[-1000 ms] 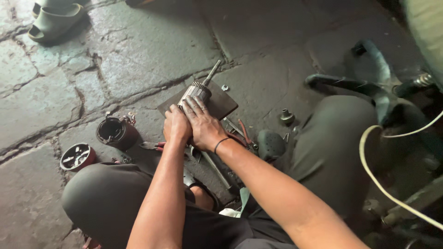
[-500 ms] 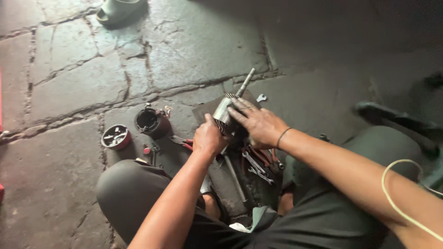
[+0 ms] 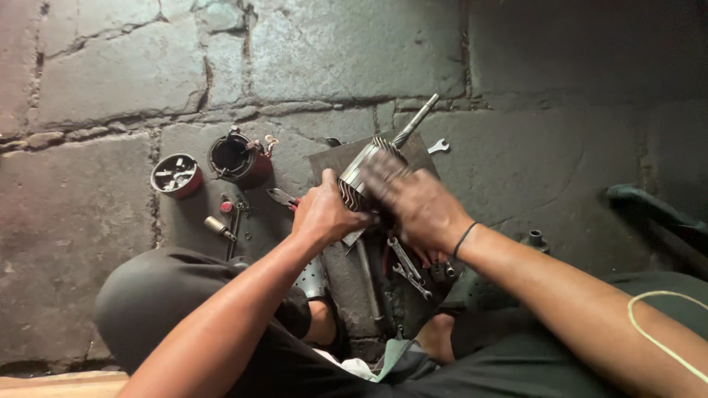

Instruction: The person cleans the surfaces of a metal motor armature using a flat tool.

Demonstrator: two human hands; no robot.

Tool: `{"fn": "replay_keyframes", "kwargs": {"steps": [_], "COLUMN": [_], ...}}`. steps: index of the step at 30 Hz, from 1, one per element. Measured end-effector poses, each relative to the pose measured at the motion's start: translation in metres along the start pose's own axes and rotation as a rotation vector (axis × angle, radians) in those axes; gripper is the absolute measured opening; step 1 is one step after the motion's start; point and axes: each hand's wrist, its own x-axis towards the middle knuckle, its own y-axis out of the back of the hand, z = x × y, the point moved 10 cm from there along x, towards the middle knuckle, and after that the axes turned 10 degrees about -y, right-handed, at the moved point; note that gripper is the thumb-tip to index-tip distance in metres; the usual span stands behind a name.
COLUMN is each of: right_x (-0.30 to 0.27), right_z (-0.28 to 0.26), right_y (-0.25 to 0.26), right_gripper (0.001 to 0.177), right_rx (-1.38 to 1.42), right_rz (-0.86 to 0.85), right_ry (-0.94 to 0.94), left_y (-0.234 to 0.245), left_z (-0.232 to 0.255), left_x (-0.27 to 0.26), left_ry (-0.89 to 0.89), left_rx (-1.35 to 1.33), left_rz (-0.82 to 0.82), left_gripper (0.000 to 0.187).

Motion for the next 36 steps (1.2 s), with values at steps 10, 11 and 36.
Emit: {"fn": "replay_keyframes", "kwargs": {"steps": [10, 11, 36], "right_x": [0.000, 0.001, -0.005], "right_z": [0.004, 0.015, -0.030], "right_y": [-0.006, 0.003, -0.001], "right_gripper": [0.101, 0.100, 0.087], "right_rx": [0.039, 0.022, 0.078], "right_rz": [-0.069, 0.026, 0.046], "right_ry": [-0.114, -0.191, 0.049], "left_y": [-0.018, -0.022, -0.007], "left_z": [-0.023, -0.024, -0.003], "left_x": [0.014, 0.012, 0.010], "left_ry": [-0.088, -0.090, -0.214], "left_rx": [-0.143, -0.155, -0.139], "left_rz": [0.132, 0.121, 0.129], "left_gripper": [0.074, 0.073, 0.064]}}
